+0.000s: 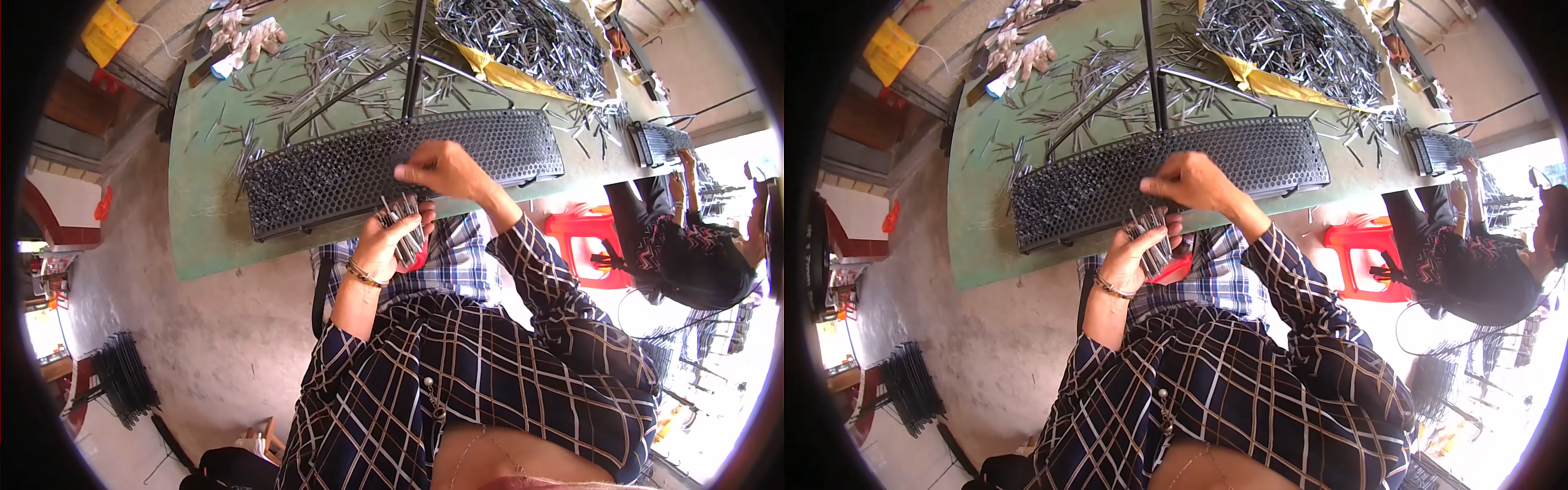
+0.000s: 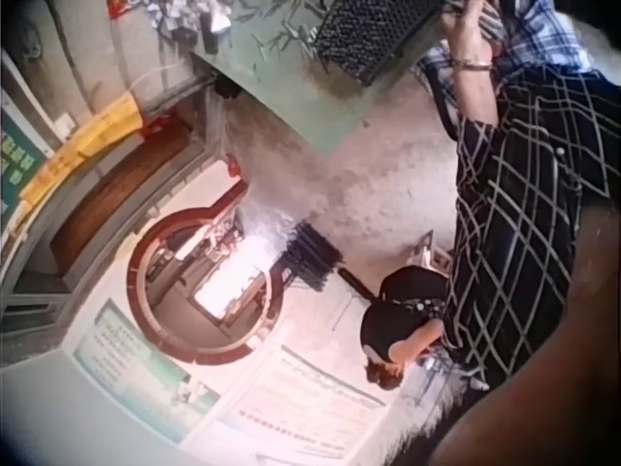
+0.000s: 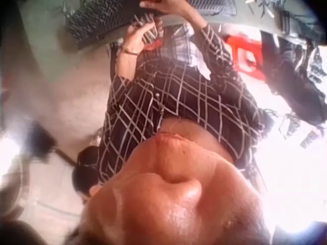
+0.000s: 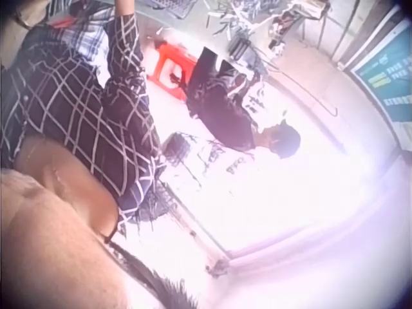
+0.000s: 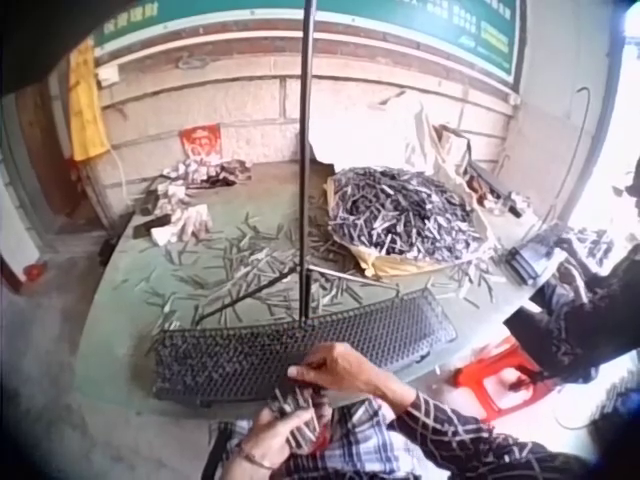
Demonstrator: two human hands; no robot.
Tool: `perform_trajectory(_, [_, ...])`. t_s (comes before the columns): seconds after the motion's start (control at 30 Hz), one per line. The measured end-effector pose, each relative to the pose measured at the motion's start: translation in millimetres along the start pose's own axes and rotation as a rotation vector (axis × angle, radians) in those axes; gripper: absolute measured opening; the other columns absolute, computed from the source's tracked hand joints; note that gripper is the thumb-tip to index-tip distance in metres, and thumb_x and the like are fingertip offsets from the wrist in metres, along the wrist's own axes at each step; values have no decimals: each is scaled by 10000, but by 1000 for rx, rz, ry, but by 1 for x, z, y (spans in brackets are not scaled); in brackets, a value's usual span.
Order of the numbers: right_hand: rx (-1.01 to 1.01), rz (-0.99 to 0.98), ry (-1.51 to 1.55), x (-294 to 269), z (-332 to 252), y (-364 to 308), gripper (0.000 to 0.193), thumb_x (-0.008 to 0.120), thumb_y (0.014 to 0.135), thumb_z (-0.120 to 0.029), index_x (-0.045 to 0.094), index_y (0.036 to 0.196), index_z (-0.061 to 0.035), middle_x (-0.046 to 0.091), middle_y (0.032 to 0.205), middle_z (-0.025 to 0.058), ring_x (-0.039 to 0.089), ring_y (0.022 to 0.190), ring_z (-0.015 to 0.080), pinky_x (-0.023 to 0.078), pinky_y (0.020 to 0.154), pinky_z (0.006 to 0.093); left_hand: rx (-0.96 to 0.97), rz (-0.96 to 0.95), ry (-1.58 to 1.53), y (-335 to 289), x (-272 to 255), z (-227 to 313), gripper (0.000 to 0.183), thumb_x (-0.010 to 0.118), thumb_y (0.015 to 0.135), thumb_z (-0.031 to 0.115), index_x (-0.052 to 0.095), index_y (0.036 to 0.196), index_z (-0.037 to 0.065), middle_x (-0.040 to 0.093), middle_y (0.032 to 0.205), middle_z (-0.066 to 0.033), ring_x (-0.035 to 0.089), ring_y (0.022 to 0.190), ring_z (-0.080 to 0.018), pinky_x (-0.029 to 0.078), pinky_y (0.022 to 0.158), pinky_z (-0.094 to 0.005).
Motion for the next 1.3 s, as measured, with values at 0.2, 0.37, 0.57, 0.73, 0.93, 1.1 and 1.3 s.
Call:
perform_trajectory(0.2, [197,-282,328,23,7,-16,281,667,812,-247,664,804,34,615,640,67,603,620,137,466,547,287,11,-17,53,4,5,-2,331,573,849,30,501,1165,-33,612,1044,-144,622,914,-195,528,814,-314])
perform_trajectory(0.37, [197,135,342,-13,18,4,281,634,849,-257,659,862,23,630,666,66,559,626,81,458,571,255,3,-5,-18,4,3,-7,248,578,841,14,555,1085,-18,630,1002,-156,631,874,-208,537,778,-323])
perform_trajectory(0.57, [36,457,188,-26,22,26,212,615,845,-196,640,900,7,631,742,141,609,623,236,464,579,310,-32,20,-25,5,0,-12,232,558,852,30,556,1079,-15,619,1036,-158,625,900,-202,532,795,-316])
perform_trajectory(0.73, [-27,416,-11,-18,13,30,196,619,833,-190,641,884,-2,621,789,141,611,716,308,475,631,345,-41,31,-57,6,-6,-15,205,549,849,23,566,1051,-11,619,1033,-158,622,915,-207,530,806,-322])
perform_trajectory(0.93, [-245,391,-94,-7,3,29,147,631,806,-155,656,871,-26,620,809,119,604,730,297,481,664,365,-68,72,-74,4,-11,-17,200,557,851,31,567,1048,-3,620,999,-158,626,911,-229,530,813,-340])
perform_trajectory(1.1, [-352,371,-265,-4,-11,25,102,651,773,-148,675,800,-52,608,816,75,581,778,268,460,734,362,-85,89,-95,2,-9,-13,159,566,849,16,567,1007,-1,616,930,-150,632,900,-255,545,795,-374])
perform_trajectory(1.3, [-319,342,-292,-1,-3,26,133,682,748,-175,675,797,-51,604,807,79,583,784,270,460,742,365,-54,86,-145,2,-6,-10,168,565,849,7,564,1016,-4,605,945,-143,624,923,-265,541,803,-394])
Point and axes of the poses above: each hand's wrist, its own y-axis towards the middle knuckle, its own x-axis out of the palm, z = x × y, the point moved 9 cm from there along y, towards the middle knuckle
